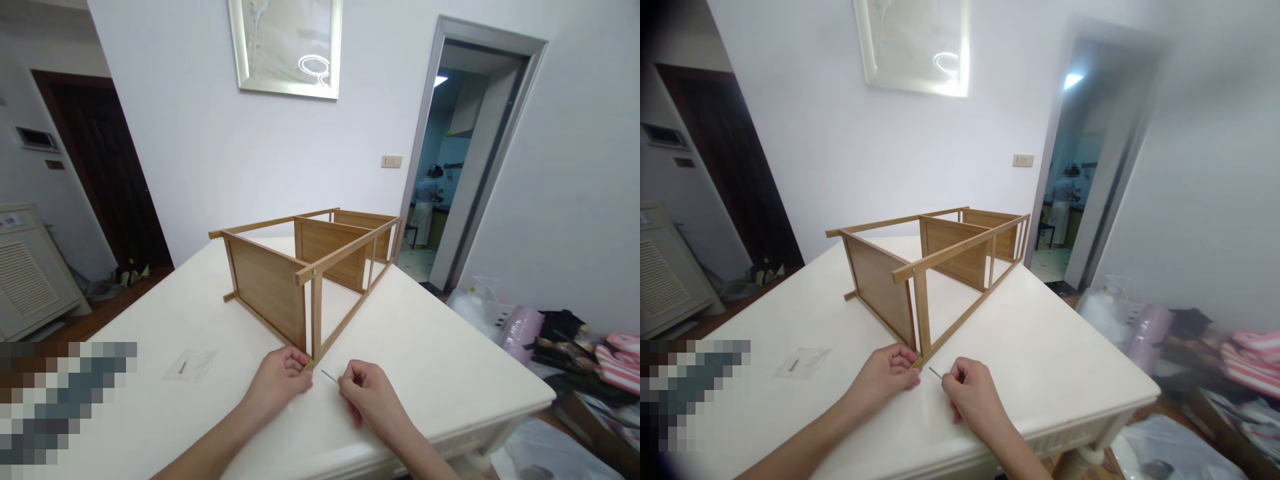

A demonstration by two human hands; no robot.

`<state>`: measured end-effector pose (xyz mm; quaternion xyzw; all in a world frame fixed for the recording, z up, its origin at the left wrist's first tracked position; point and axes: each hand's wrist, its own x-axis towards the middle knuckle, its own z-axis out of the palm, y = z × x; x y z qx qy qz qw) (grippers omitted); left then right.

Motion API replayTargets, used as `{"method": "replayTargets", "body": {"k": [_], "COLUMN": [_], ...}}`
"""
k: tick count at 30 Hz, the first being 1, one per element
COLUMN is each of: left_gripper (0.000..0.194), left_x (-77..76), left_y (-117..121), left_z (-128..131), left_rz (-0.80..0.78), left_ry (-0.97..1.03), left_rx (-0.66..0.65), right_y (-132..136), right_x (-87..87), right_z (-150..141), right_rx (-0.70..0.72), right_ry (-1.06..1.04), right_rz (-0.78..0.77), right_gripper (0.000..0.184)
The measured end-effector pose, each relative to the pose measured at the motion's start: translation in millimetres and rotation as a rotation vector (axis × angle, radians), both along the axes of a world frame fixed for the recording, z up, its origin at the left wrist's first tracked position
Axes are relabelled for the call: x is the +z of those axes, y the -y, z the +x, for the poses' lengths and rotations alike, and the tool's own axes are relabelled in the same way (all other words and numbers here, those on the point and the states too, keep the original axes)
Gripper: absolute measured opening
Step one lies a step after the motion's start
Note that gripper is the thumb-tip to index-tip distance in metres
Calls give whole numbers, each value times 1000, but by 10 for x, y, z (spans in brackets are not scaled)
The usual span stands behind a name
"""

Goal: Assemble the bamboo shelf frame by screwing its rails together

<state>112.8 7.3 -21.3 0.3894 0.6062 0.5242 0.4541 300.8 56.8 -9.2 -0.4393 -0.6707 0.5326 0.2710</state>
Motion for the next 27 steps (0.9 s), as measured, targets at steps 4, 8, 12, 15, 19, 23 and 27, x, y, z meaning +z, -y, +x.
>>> {"method": "replayTargets", "body": {"k": [4,8,12,15,19,23,27], "left_gripper": [16,12,8,14,17,19,20], "left_x": [-30,4,33,26,6,0,6], "left_y": [25,71,125,164,200,222,232], "left_z": [6,13,22,23,30,35,36], "left_rz": [75,109,200,276,333,388,419], "left_ry": [-157,-314,-543,-733,-921,-1128,-1229], "left_rx": [43,78,41,5,-19,-44,-72], "right_y": [5,16,29,29,22,22,26], "right_x": [-15,-29,-35,-38,-46,-49,-45], "right_z": [4,15,22,23,28,40,46], "right_rx": [0,-7,-14,-15,-18,-36,-47], "right_ry": [-26,-31,-37,-36,-53,-75,-104], "right_rz": [15,23,19,21,19,34,32], "right_gripper": [16,17,19,19,20,19,19]}}
